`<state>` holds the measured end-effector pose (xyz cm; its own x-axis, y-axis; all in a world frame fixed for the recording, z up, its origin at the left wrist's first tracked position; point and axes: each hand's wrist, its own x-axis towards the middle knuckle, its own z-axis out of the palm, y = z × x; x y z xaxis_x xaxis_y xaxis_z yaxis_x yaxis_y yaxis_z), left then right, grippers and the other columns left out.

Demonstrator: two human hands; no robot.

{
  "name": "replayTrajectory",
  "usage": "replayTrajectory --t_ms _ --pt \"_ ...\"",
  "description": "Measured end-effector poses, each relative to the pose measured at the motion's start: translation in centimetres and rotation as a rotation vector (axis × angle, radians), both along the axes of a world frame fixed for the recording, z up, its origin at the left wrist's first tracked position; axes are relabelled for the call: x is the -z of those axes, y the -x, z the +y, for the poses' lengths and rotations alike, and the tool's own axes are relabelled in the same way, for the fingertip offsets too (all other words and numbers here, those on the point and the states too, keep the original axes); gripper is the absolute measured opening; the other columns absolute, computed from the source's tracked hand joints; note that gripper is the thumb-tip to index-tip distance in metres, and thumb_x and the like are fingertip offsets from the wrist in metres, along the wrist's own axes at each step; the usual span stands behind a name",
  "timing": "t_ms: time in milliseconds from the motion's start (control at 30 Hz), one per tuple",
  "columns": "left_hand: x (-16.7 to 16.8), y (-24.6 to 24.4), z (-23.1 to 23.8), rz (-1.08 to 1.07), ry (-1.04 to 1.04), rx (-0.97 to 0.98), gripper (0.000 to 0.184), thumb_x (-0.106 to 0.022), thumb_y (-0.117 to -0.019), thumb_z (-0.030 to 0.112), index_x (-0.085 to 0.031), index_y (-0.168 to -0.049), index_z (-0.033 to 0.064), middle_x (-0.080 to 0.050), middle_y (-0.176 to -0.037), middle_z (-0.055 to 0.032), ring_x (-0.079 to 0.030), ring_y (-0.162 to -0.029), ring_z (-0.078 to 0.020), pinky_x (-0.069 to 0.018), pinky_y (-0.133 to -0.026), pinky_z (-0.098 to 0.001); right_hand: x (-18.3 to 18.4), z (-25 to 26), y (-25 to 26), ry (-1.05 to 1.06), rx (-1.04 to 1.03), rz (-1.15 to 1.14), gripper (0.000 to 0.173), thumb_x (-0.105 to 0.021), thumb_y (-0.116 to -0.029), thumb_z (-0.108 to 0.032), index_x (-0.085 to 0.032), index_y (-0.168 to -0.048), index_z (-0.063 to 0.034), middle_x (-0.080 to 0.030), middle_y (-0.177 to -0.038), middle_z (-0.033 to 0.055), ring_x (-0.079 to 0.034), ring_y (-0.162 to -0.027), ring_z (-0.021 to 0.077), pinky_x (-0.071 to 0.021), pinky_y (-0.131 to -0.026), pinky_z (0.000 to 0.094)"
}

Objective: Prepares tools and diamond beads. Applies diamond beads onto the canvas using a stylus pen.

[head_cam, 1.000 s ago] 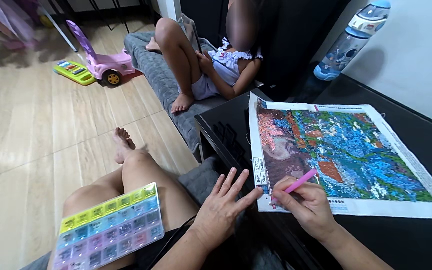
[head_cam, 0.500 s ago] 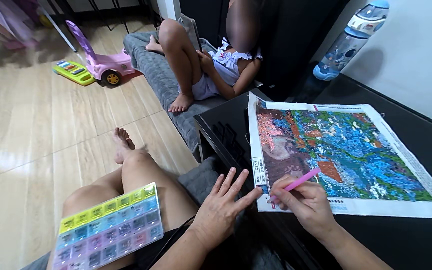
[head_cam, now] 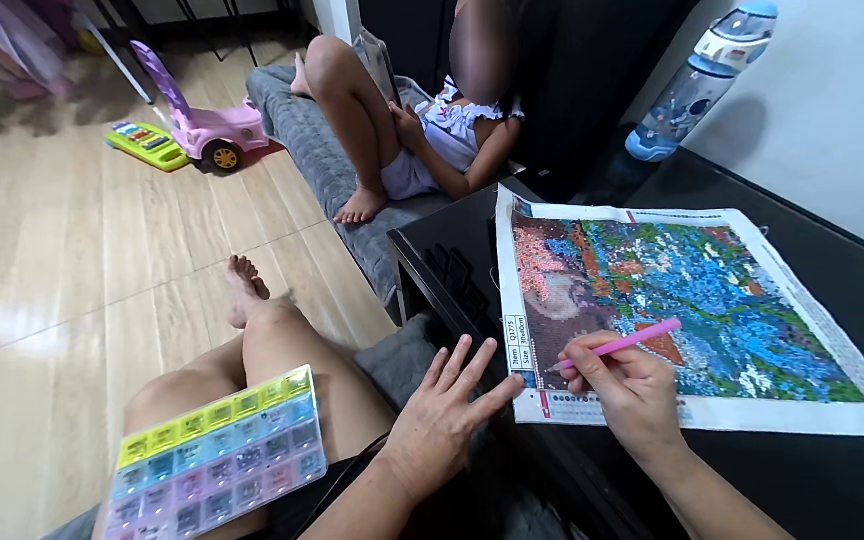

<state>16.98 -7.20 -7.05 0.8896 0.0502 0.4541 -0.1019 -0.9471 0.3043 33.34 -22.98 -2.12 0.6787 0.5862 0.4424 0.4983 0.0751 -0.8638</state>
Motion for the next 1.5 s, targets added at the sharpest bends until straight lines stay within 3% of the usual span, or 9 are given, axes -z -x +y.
replayTrajectory --t_ms 1500 --pt "0.02 -0.01 -0.02 0.003 0.008 0.006 0.086 -0.069 -0.0682 -0.008 -0.058 -0.145 0.0316 -0.047 -0.156 -0.0169 -0.042 -0.145 -0.0414 -0.0450 -0.110 -0.0561 0.04 -0.18 0.14 0.020 -0.058 -0.056 0.015 -0.062 -0.1004 -0.026 -0.070 -0.091 -0.0183 -0.069 -0.080 -0.0106 -0.064 -0.063 -0.0027 -0.0567 -0.057 0.0136"
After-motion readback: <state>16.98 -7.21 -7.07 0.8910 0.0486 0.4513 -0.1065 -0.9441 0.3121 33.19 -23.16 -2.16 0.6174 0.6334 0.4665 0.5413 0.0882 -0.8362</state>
